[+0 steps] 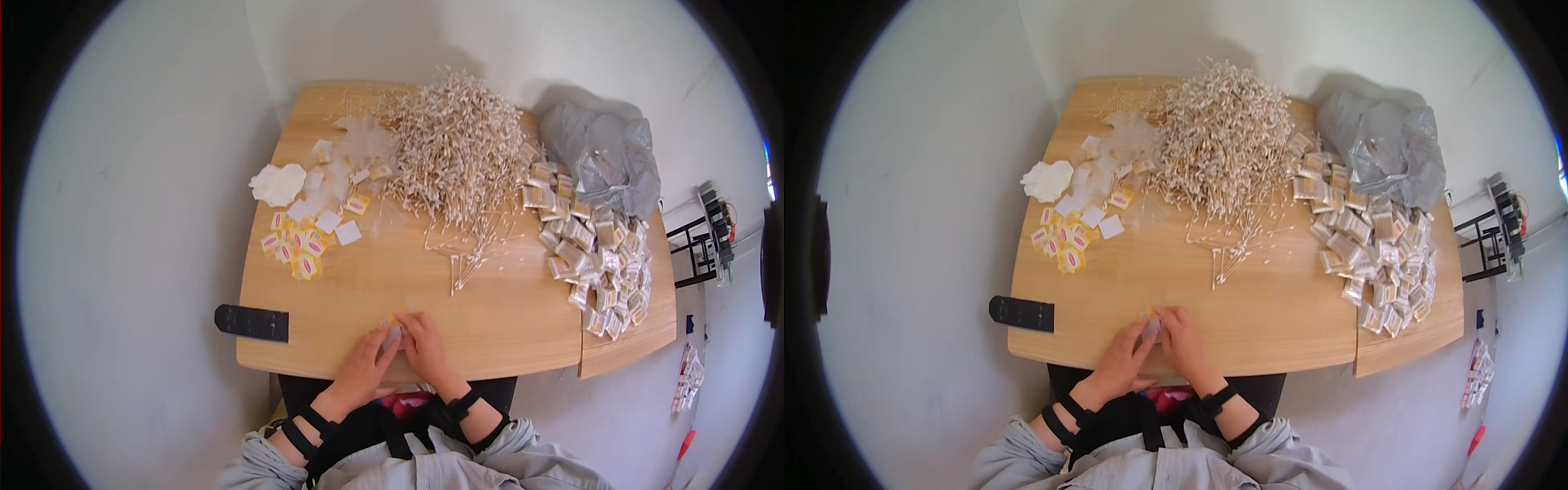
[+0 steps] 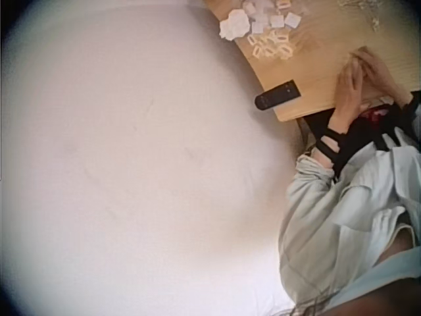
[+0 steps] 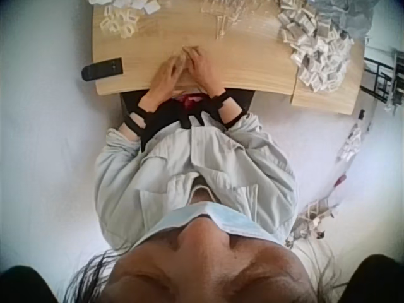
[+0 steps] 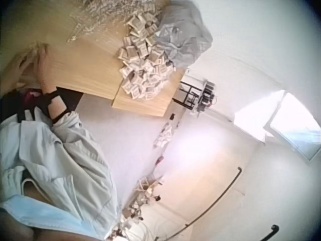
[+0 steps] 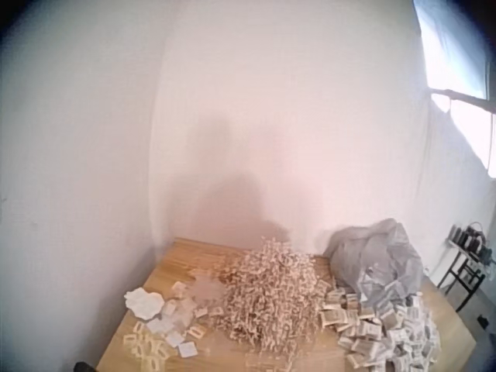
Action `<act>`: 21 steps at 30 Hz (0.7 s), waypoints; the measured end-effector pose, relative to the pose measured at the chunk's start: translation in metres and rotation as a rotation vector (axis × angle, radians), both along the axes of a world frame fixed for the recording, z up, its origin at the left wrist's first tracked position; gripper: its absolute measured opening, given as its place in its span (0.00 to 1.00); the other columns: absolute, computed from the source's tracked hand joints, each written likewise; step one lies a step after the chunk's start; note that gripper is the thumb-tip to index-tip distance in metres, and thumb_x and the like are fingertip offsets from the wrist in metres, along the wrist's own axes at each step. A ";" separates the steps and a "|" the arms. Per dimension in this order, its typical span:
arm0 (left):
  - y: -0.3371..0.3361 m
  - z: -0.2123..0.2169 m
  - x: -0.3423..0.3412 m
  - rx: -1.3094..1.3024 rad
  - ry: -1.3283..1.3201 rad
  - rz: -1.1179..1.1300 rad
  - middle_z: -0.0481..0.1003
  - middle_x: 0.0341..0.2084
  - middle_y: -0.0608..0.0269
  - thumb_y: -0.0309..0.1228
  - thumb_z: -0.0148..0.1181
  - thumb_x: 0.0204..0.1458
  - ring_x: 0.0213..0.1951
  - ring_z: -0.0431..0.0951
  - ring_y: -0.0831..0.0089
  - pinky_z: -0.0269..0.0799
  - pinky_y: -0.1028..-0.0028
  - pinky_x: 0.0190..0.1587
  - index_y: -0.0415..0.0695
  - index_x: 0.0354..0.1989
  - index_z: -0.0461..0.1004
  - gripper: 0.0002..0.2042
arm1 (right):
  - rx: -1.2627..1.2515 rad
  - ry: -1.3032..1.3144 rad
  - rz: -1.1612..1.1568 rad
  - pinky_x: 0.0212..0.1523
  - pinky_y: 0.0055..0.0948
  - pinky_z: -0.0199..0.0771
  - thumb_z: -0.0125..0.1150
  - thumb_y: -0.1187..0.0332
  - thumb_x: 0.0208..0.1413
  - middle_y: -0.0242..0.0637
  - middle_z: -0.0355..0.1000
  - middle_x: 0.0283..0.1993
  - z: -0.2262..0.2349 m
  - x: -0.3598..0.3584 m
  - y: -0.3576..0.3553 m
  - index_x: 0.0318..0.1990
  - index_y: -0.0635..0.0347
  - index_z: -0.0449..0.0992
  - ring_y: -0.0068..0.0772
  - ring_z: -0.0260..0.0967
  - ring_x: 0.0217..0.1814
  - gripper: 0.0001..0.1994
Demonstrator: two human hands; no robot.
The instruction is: Sort and pack cotton swabs into small plastic bags and arrange them on a table.
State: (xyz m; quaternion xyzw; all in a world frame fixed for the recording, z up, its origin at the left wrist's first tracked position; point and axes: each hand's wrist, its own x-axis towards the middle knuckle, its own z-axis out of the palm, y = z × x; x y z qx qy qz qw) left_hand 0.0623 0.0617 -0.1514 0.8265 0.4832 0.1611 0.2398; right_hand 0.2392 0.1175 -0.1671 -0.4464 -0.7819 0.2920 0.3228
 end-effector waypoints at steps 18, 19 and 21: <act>-0.013 -0.023 -0.019 0.468 0.247 -0.166 0.64 0.53 0.60 0.39 0.68 0.40 0.58 0.63 0.66 0.59 0.65 0.61 0.47 0.62 0.65 0.36 | -0.051 0.145 -0.138 0.51 0.35 0.69 0.52 0.83 0.52 0.49 0.63 0.50 -0.004 -0.002 -0.011 0.52 0.63 0.71 0.50 0.65 0.52 0.18; -0.012 -0.026 -0.019 0.468 0.249 -0.165 0.64 0.53 0.60 0.39 0.68 0.40 0.58 0.63 0.66 0.59 0.65 0.61 0.47 0.62 0.65 0.36 | -0.028 0.127 -0.140 0.49 0.36 0.70 0.52 0.82 0.53 0.50 0.64 0.50 -0.004 -0.001 -0.011 0.52 0.63 0.71 0.52 0.66 0.51 0.18; -0.013 -0.028 -0.018 0.486 0.197 -0.191 0.64 0.44 0.63 0.39 0.68 0.40 0.50 0.65 0.67 0.62 0.66 0.55 0.49 0.59 0.68 0.33 | -0.012 0.105 -0.144 0.48 0.37 0.71 0.52 0.81 0.54 0.50 0.64 0.50 -0.005 0.000 -0.011 0.52 0.64 0.70 0.53 0.67 0.50 0.17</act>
